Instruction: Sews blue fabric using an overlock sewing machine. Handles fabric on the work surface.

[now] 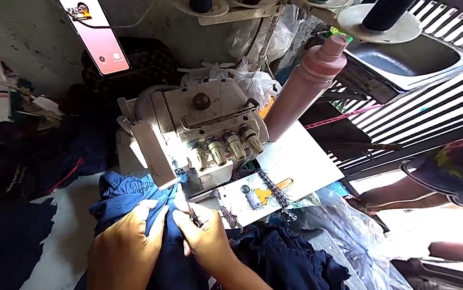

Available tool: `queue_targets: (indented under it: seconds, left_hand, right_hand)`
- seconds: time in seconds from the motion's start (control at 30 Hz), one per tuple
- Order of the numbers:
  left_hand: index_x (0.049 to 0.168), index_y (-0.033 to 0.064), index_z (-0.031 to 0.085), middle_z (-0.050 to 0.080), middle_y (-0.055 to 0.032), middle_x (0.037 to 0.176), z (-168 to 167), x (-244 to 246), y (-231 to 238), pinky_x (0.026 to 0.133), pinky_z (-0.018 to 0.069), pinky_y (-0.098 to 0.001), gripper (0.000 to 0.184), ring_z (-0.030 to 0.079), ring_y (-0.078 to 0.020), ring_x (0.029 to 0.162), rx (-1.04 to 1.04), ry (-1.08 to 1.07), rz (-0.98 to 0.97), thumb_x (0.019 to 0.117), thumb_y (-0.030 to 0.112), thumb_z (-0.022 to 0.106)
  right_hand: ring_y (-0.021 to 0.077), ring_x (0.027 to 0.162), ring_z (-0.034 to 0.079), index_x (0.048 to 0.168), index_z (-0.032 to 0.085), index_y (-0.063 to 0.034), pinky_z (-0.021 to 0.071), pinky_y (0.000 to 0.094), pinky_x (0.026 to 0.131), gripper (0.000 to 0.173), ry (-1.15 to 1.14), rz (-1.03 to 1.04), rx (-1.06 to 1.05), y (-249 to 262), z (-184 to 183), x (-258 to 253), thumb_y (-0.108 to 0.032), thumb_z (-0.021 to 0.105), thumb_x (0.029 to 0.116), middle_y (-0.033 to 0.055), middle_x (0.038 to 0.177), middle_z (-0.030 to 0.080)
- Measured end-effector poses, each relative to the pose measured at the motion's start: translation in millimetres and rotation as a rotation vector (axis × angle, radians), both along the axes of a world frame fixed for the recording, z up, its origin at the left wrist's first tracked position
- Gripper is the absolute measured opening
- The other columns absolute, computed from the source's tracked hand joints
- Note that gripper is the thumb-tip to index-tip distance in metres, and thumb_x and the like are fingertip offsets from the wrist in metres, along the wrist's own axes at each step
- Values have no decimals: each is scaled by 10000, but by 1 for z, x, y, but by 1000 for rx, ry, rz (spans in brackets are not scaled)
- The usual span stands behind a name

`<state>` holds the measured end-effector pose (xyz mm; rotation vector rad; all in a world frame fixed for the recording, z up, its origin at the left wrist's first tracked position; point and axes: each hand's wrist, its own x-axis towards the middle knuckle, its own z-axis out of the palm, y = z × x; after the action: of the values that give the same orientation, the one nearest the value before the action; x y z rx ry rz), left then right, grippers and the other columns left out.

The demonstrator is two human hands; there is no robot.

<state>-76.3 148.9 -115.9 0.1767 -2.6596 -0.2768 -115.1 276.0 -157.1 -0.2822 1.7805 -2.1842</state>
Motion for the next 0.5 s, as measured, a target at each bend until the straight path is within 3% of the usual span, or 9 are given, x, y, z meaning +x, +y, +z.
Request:
queue_targets:
  seconds: [0.1,0.2,0.23,0.27,0.3,0.4,0.5]
  left_hand:
    - [848,-2,702,679,-161,701,2,-2,12,476,453,-452,304,679,-327,601,-99,49,0,933,241,539]
    - [871,29,721,709,-143,850,-13,0,4,610,521,-406,299,702,-289,769,-37,59,-34,957,255,543]
    - [886,22,717,707,-150,876,-18,1,-1,641,524,-395,308,694,-284,793,-11,64,-49,962,267,546]
    - [898,7,707,705,-166,876,-21,1,-5,649,519,-396,321,691,-290,792,3,70,-55,966,275,545]
    - [915,-7,709,711,-177,873,-22,0,-7,650,516,-398,335,694,-292,784,17,72,-50,963,280,543]
    - [1026,-9,708,735,-182,916,-19,1,-8,683,531,-411,353,714,-286,814,73,30,-27,957,289,532]
    - [1122,-3,720,753,-190,1003,-15,0,-9,775,550,-449,373,735,-308,914,106,-19,-40,950,247,504]
  right_hand:
    - [-42,506,519,1189,697,54,471,141,473,263,48,-10,37,-2,7,-5,-63,547,1007,10,838,689]
    - [8,682,647,1211,727,-4,547,202,637,280,283,-69,201,4,-11,-10,-87,603,973,41,957,758]
    - [29,687,653,1196,725,-28,549,225,639,276,362,-120,251,7,-20,-11,-114,651,945,22,891,748]
    - [27,612,587,1168,710,-31,498,213,570,281,418,-179,273,10,-28,-14,-139,694,909,-10,768,680]
    - [17,587,550,1151,697,-23,469,190,543,296,459,-214,277,12,-31,-17,-152,718,885,-21,740,645]
    - [41,730,601,1080,724,-12,510,181,628,247,605,-255,265,11,-24,-25,-127,713,862,40,900,686]
    - [82,718,640,986,790,-88,525,255,570,188,658,-234,340,2,-21,-34,-125,691,830,30,871,685]
